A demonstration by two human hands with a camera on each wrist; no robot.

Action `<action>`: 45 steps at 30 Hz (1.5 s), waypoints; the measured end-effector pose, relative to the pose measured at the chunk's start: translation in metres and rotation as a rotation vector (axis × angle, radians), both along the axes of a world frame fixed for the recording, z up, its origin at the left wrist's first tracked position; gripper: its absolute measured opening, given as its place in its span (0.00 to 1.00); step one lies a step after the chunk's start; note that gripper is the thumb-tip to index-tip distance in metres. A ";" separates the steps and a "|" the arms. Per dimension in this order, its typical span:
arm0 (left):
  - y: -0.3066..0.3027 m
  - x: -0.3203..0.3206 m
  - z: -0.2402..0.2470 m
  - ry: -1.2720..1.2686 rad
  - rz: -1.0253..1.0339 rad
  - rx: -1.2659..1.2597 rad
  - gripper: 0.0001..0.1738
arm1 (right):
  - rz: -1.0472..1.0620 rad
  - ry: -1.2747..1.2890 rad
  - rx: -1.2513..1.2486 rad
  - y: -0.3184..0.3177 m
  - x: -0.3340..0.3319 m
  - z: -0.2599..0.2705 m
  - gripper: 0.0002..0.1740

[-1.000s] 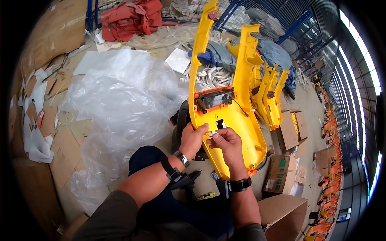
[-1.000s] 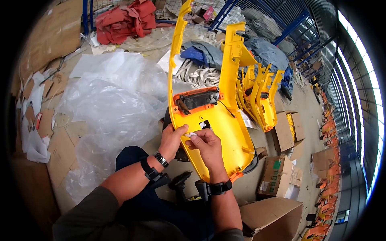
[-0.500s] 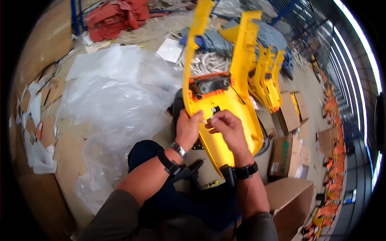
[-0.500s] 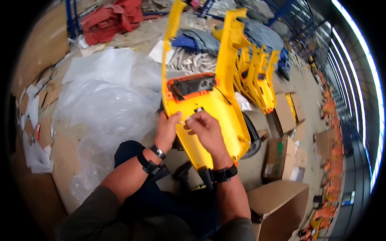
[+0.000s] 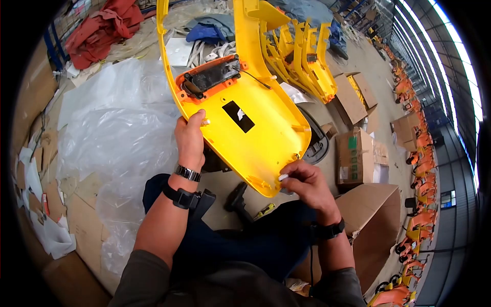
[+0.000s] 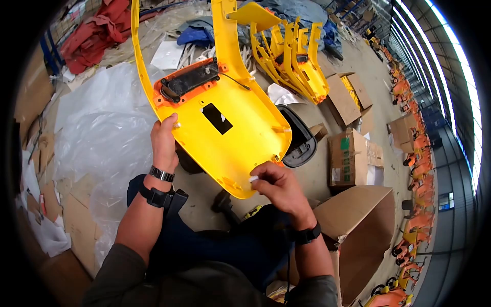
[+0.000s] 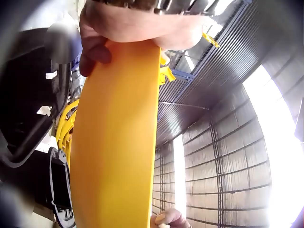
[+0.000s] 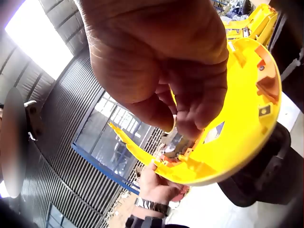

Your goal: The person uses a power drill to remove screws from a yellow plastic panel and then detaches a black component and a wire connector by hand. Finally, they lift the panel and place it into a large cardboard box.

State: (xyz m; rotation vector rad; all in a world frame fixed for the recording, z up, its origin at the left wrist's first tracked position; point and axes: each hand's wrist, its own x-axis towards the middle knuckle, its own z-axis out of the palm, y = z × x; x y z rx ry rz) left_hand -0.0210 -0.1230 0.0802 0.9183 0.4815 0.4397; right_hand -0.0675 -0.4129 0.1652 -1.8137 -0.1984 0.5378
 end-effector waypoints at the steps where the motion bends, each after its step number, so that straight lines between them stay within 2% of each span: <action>1: 0.000 0.001 -0.001 0.008 -0.004 -0.007 0.22 | 0.022 0.002 -0.019 0.002 -0.003 -0.006 0.06; 6: 0.002 0.002 -0.005 0.008 -0.010 -0.014 0.22 | 0.046 0.058 -0.018 0.013 -0.014 -0.020 0.10; 9: 0.004 0.003 -0.005 0.000 -0.007 0.003 0.23 | 0.048 -0.072 -0.060 0.023 -0.019 -0.017 0.10; 12: 0.004 0.003 -0.004 0.013 -0.006 0.015 0.23 | -0.076 -0.062 -0.015 0.017 -0.018 -0.016 0.10; 15: 0.004 0.002 0.001 0.022 -0.005 0.028 0.23 | -0.085 -0.091 -0.062 0.010 -0.024 -0.016 0.10; 18: 0.003 0.002 -0.001 0.028 -0.007 0.034 0.23 | 0.018 -0.114 -0.230 0.009 -0.033 -0.005 0.10; 21: 0.004 0.003 0.002 0.041 -0.007 0.028 0.23 | 0.120 -0.354 -0.256 0.014 -0.031 -0.008 0.09; 32: 0.005 0.002 0.001 0.021 0.017 0.021 0.21 | 0.106 -0.418 -0.366 0.027 -0.029 -0.002 0.09; 36: 0.003 0.002 0.000 -0.007 0.039 0.051 0.21 | 0.132 -0.551 -0.401 0.035 -0.030 -0.006 0.07; 39: 0.003 -0.001 0.004 0.016 0.053 0.088 0.20 | 0.119 -0.517 -0.344 0.039 -0.026 -0.021 0.07; 45: 0.007 -0.001 0.000 0.001 0.087 0.018 0.20 | -0.057 -0.394 -0.177 0.034 -0.032 -0.037 0.06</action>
